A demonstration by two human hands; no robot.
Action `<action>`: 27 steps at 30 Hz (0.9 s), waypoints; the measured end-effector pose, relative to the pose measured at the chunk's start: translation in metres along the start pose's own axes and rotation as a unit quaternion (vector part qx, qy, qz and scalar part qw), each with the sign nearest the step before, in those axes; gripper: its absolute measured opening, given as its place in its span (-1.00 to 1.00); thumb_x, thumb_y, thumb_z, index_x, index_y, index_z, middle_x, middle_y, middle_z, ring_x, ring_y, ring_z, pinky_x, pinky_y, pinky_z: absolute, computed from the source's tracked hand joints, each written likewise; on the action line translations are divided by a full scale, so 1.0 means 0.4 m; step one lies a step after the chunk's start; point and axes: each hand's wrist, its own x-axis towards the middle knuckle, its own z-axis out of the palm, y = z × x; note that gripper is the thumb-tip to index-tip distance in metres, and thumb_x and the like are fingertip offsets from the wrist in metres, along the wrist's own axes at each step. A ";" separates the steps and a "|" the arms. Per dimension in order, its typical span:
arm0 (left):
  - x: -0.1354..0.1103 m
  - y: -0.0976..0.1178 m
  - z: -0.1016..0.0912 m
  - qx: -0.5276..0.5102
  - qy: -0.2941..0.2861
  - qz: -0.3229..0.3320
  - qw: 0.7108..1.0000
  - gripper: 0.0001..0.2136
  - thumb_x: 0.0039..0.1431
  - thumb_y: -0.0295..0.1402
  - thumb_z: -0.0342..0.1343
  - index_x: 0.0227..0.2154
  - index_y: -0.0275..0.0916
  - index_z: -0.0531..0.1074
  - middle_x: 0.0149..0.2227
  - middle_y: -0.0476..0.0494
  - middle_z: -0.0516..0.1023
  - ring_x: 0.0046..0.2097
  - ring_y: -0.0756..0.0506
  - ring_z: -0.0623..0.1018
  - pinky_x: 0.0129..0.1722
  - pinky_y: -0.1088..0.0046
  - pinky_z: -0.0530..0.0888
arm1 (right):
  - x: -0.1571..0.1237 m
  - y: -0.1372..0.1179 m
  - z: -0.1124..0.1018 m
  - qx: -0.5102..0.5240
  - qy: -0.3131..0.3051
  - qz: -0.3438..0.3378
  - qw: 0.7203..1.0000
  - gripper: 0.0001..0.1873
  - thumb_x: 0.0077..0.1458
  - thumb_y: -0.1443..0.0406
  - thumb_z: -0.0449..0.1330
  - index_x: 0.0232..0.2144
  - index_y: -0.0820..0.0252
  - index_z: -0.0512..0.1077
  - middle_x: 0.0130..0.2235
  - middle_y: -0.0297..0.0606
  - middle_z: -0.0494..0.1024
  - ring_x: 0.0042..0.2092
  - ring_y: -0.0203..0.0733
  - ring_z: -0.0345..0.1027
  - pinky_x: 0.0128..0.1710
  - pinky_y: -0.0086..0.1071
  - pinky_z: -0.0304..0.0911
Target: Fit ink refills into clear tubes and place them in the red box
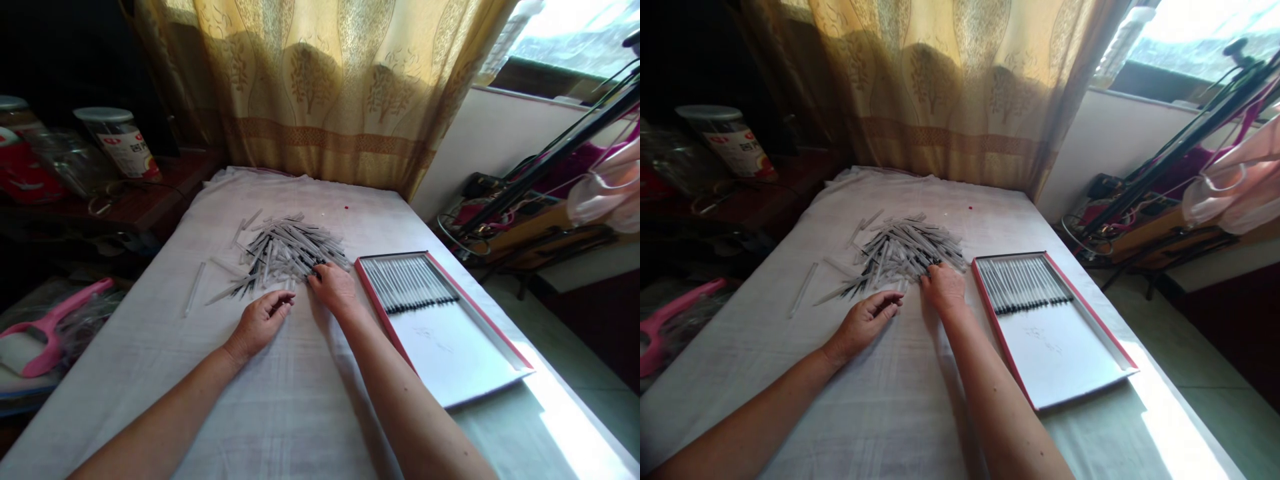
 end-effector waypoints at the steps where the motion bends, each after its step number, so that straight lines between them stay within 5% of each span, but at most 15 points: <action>1: 0.000 -0.001 0.000 -0.001 -0.001 -0.001 1.000 -0.74 0.16 -0.30 0.05 -0.13 -0.23 0.49 -0.22 -0.15 0.64 -0.18 -0.10 0.62 -0.11 0.37 0.52 | 0.002 -0.001 0.005 -0.001 0.001 0.002 1.000 -0.71 0.19 0.16 0.08 -0.18 0.07 0.55 -0.14 -0.14 0.57 -0.16 -0.07 0.46 -0.23 -0.32 0.26; 9: -0.002 0.003 0.001 0.019 0.008 0.014 1.000 -0.76 0.18 -0.32 0.03 -0.14 -0.21 0.49 -0.23 -0.14 0.63 -0.20 -0.09 0.61 -0.14 0.40 0.52 | -0.018 0.036 0.002 0.078 0.087 0.049 0.992 -0.74 0.16 0.22 0.08 -0.25 0.07 0.57 -0.18 -0.20 0.59 -0.22 -0.13 0.47 -0.23 -0.35 0.27; 14: -0.012 0.020 -0.001 0.129 0.084 0.119 0.981 -0.76 0.25 -0.32 -0.01 -0.10 -0.20 0.47 -0.13 -0.19 0.56 -0.09 -0.11 0.55 -0.02 0.33 0.46 | -0.091 0.078 -0.005 0.256 0.190 0.028 0.947 -0.74 0.13 0.19 0.09 -0.31 0.14 0.55 -0.26 -0.21 0.59 -0.32 -0.20 0.44 -0.24 -0.36 0.31; 18: -0.018 0.029 -0.001 0.232 0.149 0.165 0.947 -0.68 0.25 -0.30 0.03 0.04 -0.17 0.40 0.11 -0.27 0.41 0.14 -0.23 0.40 0.16 0.13 0.29 | -0.135 0.083 0.005 0.384 0.125 -0.033 0.914 -0.75 0.13 0.18 0.12 -0.32 0.16 0.54 -0.31 -0.21 0.58 -0.32 -0.20 0.44 -0.28 -0.36 0.34; 22: -0.018 0.018 -0.002 0.271 0.079 0.154 0.947 -0.74 0.30 -0.27 -0.04 -0.06 -0.18 0.46 -0.12 -0.21 0.56 -0.06 -0.18 0.51 0.06 0.18 0.35 | -0.123 0.078 0.020 0.435 0.051 -0.055 0.897 -0.72 0.14 0.14 0.12 -0.30 0.18 0.55 -0.36 -0.23 0.59 -0.38 -0.22 0.44 -0.34 -0.37 0.35; 27: -0.011 0.001 -0.003 0.223 0.083 0.114 0.965 -0.76 0.31 -0.26 -0.07 -0.16 -0.19 0.47 -0.22 -0.16 0.59 -0.16 -0.14 0.55 -0.09 0.33 0.45 | -0.059 0.068 0.028 0.296 0.089 -0.027 0.951 -0.72 0.15 0.17 0.11 -0.25 0.14 0.57 -0.25 -0.21 0.59 -0.32 -0.21 0.44 -0.24 -0.34 0.33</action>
